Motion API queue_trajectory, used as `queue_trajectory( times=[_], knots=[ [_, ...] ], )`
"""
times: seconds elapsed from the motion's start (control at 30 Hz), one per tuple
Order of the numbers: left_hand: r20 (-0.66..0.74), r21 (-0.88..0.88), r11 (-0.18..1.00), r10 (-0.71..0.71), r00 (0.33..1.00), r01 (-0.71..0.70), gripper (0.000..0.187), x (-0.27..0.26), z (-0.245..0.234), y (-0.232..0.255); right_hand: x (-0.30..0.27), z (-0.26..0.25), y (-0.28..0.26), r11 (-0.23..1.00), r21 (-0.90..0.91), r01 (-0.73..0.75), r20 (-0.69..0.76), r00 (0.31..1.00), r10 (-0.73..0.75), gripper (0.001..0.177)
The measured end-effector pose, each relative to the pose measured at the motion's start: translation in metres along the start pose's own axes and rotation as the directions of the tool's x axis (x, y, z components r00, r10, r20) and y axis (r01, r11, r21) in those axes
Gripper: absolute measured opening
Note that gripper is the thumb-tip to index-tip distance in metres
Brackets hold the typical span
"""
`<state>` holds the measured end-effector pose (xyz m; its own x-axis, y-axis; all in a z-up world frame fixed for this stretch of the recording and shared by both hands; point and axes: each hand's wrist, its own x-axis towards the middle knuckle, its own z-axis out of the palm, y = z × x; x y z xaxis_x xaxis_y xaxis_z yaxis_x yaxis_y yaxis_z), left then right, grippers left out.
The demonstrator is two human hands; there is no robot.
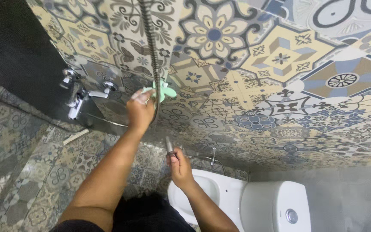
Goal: The person cleans a shower head and its hose using a cloth and water, wipes down the bathroom wall tiles, and organizes toiletries and a package of wipes on a corner shelf.
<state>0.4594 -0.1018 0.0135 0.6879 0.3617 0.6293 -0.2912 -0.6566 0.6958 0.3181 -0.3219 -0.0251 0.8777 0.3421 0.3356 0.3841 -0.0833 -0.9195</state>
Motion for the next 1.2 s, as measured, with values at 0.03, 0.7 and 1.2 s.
queue_trajectory(
  times=[0.03,0.7,1.2],
  knots=[
    [-0.008,-0.175,0.969,-0.179,0.984,0.175,0.025,0.010,0.005,-0.003,0.002,0.004,-0.003,1.000,0.004,-0.030,-0.036,0.999,0.030,0.028],
    [0.240,-0.389,0.907,-0.067,0.968,0.160,0.024,0.052,-0.002,-0.015,0.054,0.124,-0.063,0.985,0.107,-0.139,-0.365,0.916,0.168,0.042],
    [0.652,-0.650,0.276,-0.276,0.707,0.708,0.037,-0.020,-0.091,0.065,0.076,0.086,-0.100,0.636,-0.763,-0.118,-0.362,0.893,-0.269,0.043]
  ],
)
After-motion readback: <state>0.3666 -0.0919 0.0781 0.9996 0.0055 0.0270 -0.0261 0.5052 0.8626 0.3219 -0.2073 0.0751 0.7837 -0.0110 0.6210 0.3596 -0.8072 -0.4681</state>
